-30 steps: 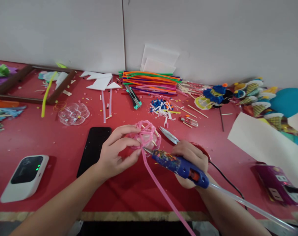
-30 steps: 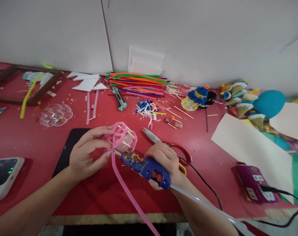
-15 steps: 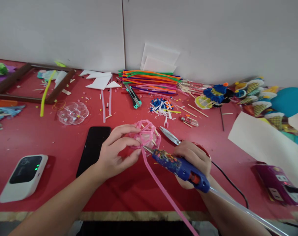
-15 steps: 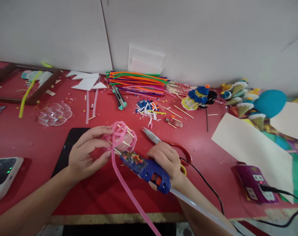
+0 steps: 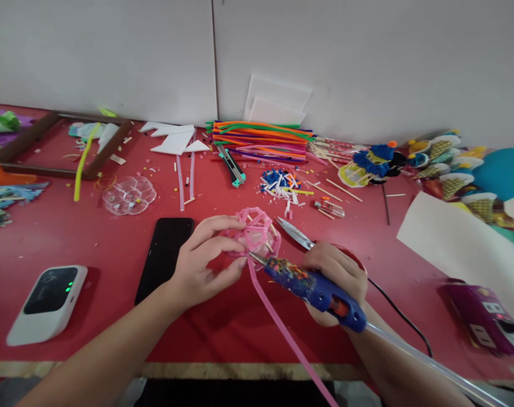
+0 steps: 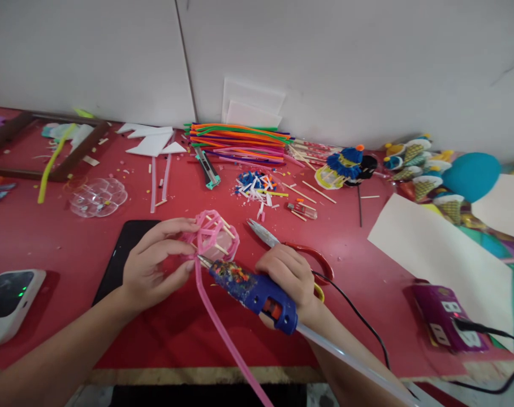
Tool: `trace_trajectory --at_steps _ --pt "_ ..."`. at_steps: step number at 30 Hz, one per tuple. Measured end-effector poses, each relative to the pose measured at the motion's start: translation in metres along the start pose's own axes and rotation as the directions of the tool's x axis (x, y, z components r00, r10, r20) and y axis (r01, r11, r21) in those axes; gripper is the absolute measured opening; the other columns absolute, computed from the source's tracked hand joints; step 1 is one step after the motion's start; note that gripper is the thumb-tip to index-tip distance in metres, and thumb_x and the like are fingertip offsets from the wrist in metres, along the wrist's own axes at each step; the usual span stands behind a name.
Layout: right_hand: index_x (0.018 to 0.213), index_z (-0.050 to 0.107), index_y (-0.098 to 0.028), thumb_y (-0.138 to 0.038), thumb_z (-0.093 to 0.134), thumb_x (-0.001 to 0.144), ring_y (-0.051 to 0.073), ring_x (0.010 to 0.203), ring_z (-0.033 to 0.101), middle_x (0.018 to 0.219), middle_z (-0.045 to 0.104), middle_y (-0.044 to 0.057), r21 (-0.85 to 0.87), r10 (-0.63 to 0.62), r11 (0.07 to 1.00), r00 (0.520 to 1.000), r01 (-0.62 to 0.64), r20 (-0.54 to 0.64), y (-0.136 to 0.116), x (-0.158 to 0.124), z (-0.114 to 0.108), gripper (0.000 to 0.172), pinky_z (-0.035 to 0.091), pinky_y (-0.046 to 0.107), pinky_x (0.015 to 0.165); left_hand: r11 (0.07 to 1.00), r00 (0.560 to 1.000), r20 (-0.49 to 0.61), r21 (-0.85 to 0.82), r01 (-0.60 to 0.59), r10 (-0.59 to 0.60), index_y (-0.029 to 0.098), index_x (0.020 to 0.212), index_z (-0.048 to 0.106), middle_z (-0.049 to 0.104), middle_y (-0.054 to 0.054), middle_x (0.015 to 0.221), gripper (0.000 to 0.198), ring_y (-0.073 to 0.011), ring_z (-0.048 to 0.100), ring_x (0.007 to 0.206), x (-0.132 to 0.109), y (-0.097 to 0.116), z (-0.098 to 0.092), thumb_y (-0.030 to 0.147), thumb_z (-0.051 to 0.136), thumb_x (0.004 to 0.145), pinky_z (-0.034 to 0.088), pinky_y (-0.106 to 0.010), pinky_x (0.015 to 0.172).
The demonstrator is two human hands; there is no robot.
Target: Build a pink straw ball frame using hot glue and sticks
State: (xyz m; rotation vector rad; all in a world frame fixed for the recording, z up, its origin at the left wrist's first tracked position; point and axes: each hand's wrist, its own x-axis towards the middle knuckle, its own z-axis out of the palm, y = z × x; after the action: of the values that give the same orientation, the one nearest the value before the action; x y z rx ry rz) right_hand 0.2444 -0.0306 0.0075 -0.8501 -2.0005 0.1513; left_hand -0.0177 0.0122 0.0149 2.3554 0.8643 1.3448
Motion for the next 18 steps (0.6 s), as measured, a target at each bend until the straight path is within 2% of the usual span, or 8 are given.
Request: trace_trajectory --at_steps 8,13,18 --pt "0.091 0.059 -0.02 -0.052 0.044 0.098 0.018 0.064 0.056 0.073 0.06 0.003 0.01 0.008 1.0 1.0 -0.008 0.005 0.0027 -0.0039 -0.0005 0.036 0.05 0.035 0.056 1.0 1.0 0.011 0.016 -0.017 0.017 0.022 0.098 0.065 0.071 -0.009 0.117 0.011 -0.0214 0.069 0.112 0.0021 -0.0004 -0.0037 0.015 0.068 0.09 0.059 -0.037 0.099" --pt "0.091 0.058 -0.021 -0.039 0.05 0.092 0.017 0.065 0.056 0.073 0.058 0.002 -0.006 0.029 1.0 1.0 -0.029 0.004 0.0043 -0.0075 -0.002 0.02 0.049 0.035 0.058 1.0 1.0 0.002 0.011 -0.023 0.023 0.021 0.098 0.065 0.071 -0.01 0.117 0.01 -0.0207 0.068 0.112 0.0018 -0.0018 -0.0033 0.016 0.068 0.09 0.058 -0.035 0.1" --pt "0.091 0.058 -0.021 -0.033 0.052 0.087 0.017 0.065 0.054 0.073 0.057 0.002 0.003 0.039 0.999 0.999 -0.039 0.005 0.0047 -0.0086 -0.0038 0.014 0.048 0.035 0.059 1.0 1.0 0.004 0.002 -0.019 0.019 0.021 0.097 0.065 0.07 -0.01 0.118 0.01 -0.0204 0.067 0.114 0.0008 -0.0015 -0.0024 0.014 0.068 0.089 0.057 -0.034 0.101"
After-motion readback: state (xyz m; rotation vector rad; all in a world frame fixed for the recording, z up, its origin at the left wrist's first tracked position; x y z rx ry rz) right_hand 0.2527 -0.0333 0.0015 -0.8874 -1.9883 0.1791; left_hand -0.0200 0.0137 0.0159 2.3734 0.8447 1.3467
